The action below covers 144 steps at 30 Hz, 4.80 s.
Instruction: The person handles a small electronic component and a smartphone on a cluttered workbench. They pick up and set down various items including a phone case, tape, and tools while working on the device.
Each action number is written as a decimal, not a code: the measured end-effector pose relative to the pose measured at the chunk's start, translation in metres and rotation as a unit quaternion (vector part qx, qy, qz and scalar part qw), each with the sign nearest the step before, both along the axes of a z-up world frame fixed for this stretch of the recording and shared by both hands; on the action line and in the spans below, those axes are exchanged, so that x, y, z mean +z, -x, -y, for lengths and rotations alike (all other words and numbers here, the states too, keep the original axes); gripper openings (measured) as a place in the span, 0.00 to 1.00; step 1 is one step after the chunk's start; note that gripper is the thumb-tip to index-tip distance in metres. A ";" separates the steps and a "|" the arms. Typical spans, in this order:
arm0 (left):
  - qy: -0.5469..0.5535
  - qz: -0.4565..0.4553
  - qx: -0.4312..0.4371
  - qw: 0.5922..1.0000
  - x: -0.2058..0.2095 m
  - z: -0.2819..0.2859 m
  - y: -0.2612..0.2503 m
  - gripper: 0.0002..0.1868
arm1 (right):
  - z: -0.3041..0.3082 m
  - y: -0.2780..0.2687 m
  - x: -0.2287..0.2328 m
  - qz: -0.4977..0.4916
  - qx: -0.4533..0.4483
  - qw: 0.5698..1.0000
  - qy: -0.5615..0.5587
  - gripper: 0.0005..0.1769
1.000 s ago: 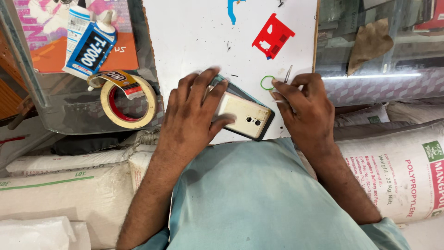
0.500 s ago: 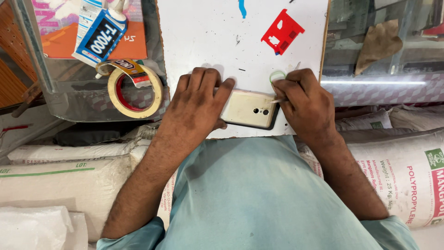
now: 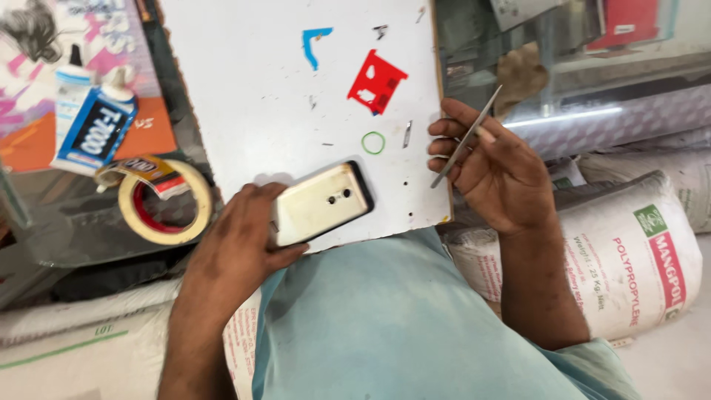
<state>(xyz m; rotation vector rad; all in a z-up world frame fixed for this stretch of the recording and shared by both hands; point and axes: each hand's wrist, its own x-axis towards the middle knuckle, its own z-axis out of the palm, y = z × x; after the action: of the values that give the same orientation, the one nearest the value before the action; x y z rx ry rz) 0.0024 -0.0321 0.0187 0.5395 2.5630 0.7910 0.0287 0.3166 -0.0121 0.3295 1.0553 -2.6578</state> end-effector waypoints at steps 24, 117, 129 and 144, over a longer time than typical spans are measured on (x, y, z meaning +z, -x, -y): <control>0.101 -0.019 -0.013 0.995 -0.008 -0.018 -0.007 0.48 | -0.134 0.061 0.016 -0.290 -0.300 0.708 -0.569 0.15; -0.003 -0.104 0.038 0.994 -0.011 -0.006 -0.017 0.44 | 0.026 -0.001 -0.034 -0.269 0.031 0.502 -0.821 0.04; -0.006 -0.122 0.036 0.992 -0.012 -0.003 -0.018 0.45 | 0.031 0.003 -0.024 -0.266 0.041 0.510 -0.817 0.05; -0.005 -0.099 0.036 0.994 -0.007 -0.006 -0.014 0.44 | 0.041 0.011 -0.011 -0.277 0.058 0.496 -0.821 0.07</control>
<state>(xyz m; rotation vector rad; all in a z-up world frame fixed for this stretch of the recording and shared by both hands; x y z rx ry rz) 0.0164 -0.0258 0.0121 0.5573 2.7751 0.8120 0.0174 0.2759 -0.0235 -0.3652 3.2178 -0.5940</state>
